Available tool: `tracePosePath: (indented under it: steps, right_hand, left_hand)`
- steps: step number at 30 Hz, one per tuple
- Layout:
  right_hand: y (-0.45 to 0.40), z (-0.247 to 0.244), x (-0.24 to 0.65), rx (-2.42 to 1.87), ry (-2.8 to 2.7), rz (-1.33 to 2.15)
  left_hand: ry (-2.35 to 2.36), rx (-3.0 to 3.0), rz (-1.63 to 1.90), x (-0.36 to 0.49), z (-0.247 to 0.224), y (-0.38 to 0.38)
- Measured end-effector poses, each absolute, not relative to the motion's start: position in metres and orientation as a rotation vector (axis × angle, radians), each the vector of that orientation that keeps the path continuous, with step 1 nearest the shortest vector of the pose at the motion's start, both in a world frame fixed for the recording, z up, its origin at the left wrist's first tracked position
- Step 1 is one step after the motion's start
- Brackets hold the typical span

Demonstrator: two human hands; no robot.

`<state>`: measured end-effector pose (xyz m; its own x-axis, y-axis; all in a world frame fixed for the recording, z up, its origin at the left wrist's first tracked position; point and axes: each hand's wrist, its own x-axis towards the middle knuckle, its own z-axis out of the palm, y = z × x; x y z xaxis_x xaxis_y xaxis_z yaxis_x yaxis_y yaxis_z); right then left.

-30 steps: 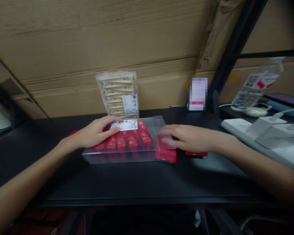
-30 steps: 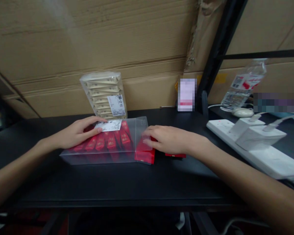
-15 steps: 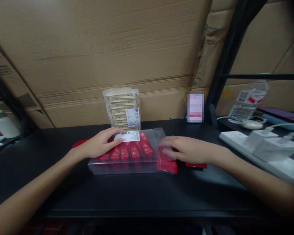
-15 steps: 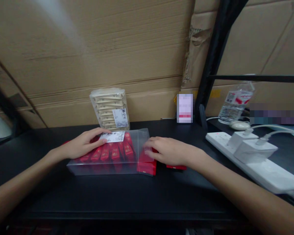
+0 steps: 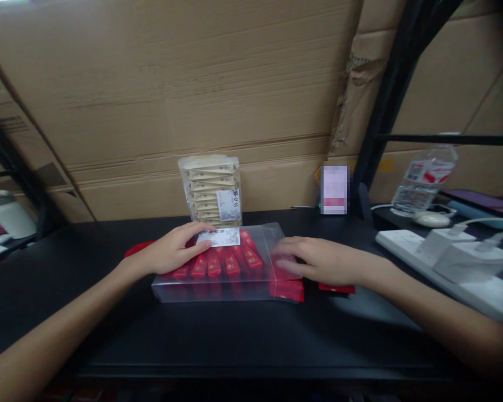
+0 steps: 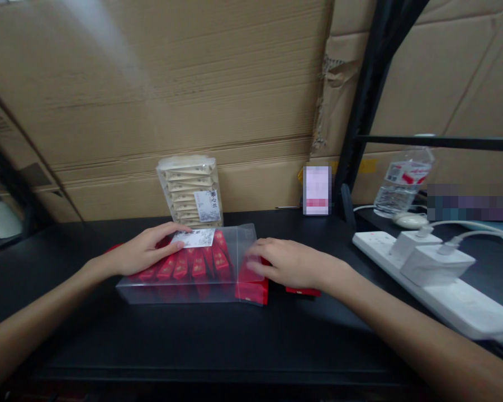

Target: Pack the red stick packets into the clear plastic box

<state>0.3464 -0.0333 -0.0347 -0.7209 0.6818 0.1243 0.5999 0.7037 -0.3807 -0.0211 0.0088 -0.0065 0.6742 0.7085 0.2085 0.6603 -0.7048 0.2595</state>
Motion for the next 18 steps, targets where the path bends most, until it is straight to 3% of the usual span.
tracePosePath:
  steps: [18]
  right_hand:
    - [-0.0382, -0.0259, 0.3413, -1.094, -2.654, 0.541]
  left_hand:
    - [1.120, 2.723, 0.463, -0.0200, -0.0054, 0.0070]
